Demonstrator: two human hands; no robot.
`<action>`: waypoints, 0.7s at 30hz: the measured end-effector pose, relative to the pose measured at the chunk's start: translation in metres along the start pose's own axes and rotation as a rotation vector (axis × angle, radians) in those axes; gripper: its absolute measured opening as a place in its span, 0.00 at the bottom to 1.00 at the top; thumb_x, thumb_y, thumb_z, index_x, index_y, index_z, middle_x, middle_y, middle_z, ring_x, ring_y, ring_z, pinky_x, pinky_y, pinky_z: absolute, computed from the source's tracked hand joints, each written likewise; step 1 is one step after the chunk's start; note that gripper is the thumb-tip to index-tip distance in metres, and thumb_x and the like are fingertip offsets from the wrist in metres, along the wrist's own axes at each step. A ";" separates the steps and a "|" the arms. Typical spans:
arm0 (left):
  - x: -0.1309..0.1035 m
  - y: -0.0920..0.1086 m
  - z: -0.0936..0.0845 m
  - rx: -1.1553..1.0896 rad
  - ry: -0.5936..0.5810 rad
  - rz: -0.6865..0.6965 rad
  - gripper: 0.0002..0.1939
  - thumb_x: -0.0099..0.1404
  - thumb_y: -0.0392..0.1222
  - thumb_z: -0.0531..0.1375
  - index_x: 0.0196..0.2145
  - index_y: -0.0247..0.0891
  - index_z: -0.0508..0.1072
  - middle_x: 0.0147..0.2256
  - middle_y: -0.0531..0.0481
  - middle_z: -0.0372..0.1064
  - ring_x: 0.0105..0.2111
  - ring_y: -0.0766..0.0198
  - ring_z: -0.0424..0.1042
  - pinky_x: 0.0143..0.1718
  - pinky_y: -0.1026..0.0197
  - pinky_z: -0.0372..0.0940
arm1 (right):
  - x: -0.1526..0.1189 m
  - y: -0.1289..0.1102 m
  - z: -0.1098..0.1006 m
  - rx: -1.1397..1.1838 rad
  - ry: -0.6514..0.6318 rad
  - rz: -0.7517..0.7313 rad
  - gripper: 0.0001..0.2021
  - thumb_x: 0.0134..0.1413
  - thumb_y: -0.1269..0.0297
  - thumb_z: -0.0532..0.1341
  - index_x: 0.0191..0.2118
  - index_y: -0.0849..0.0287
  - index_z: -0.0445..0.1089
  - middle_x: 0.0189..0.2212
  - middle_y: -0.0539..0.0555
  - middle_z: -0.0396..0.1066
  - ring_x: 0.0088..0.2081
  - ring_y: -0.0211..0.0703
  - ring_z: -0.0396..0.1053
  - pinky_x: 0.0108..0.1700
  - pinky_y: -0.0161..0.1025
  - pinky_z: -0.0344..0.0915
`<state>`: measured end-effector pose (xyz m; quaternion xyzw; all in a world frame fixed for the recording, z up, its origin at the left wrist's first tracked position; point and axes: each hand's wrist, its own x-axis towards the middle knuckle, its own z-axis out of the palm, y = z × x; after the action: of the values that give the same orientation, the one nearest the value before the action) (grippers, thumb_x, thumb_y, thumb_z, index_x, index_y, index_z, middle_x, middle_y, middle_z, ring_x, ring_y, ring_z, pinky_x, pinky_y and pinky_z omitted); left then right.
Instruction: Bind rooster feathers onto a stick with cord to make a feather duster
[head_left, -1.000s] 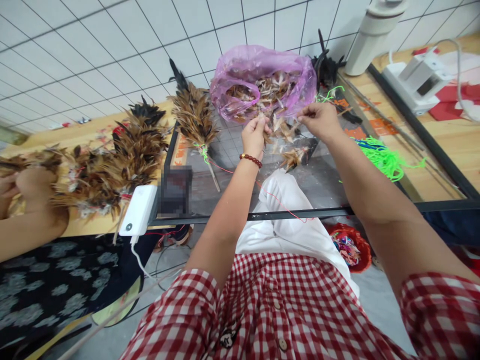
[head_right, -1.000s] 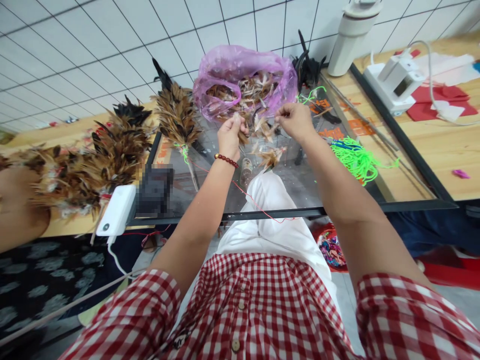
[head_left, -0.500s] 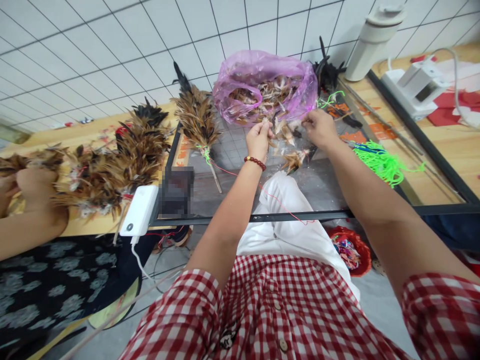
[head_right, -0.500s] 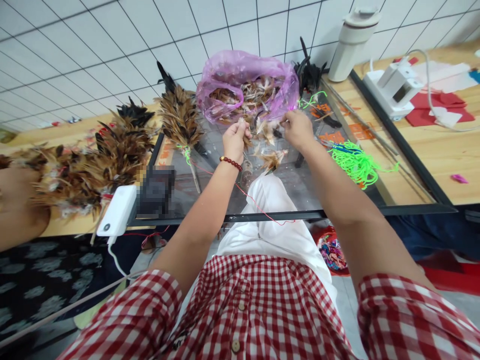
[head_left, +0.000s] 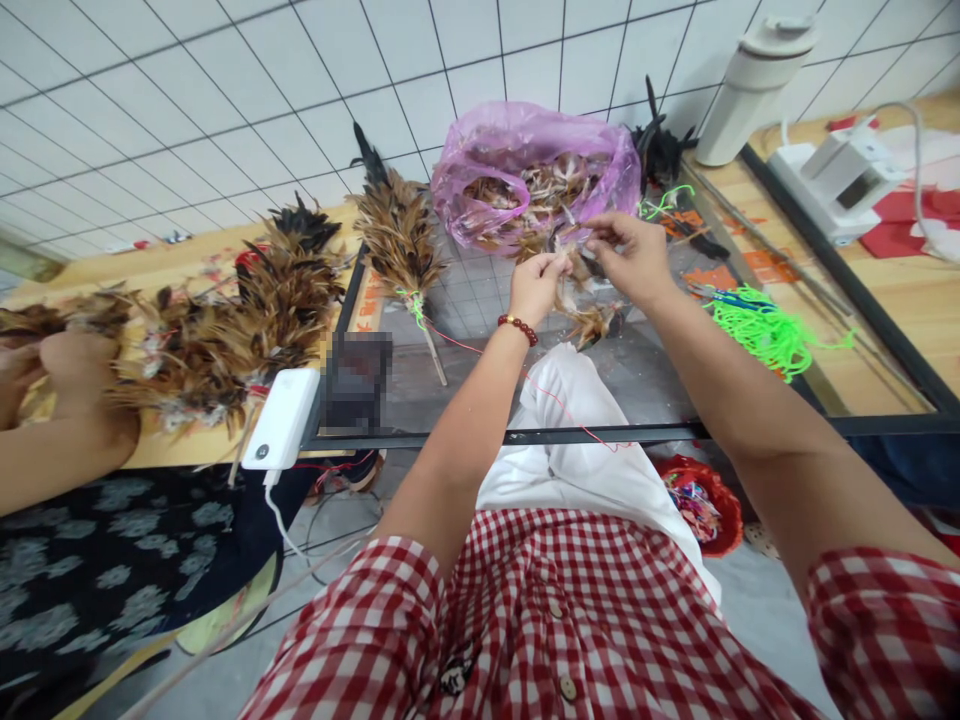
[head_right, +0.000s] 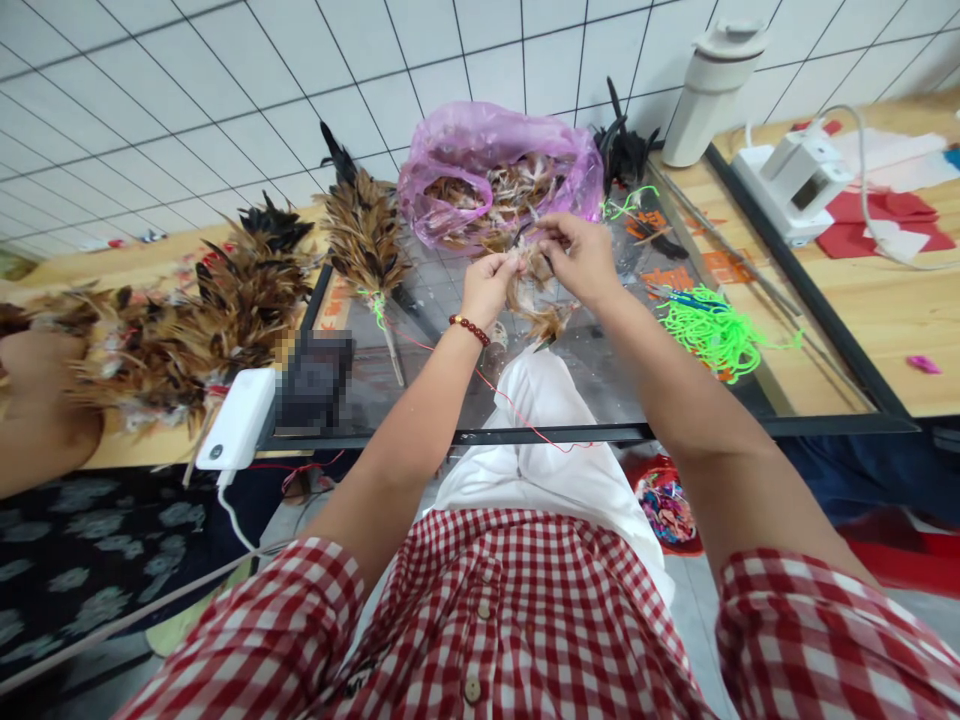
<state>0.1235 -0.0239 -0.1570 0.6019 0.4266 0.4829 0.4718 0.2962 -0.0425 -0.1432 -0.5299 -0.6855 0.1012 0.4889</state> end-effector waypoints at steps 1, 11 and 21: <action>0.001 -0.001 0.000 -0.015 0.017 -0.008 0.11 0.69 0.40 0.65 0.28 0.39 0.80 0.34 0.48 0.83 0.40 0.61 0.80 0.52 0.58 0.70 | 0.001 0.002 0.001 0.038 0.025 0.038 0.12 0.62 0.58 0.65 0.48 0.54 0.80 0.39 0.55 0.82 0.41 0.49 0.79 0.51 0.50 0.75; 0.002 0.004 -0.001 -0.057 0.060 0.009 0.15 0.68 0.53 0.67 0.29 0.40 0.79 0.34 0.47 0.82 0.41 0.61 0.80 0.50 0.58 0.72 | 0.002 -0.015 0.002 0.442 -0.128 0.357 0.14 0.50 0.53 0.74 0.31 0.57 0.76 0.25 0.51 0.75 0.28 0.38 0.69 0.33 0.38 0.70; -0.010 0.023 0.003 -0.171 0.013 -0.068 0.13 0.64 0.46 0.71 0.25 0.39 0.76 0.30 0.48 0.80 0.43 0.59 0.80 0.50 0.59 0.71 | 0.005 -0.025 0.001 0.657 -0.060 0.538 0.17 0.51 0.52 0.76 0.28 0.55 0.71 0.23 0.49 0.70 0.25 0.37 0.67 0.28 0.37 0.67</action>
<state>0.1263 -0.0388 -0.1370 0.5417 0.4068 0.5052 0.5347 0.2798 -0.0482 -0.1249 -0.5025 -0.4682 0.4538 0.5678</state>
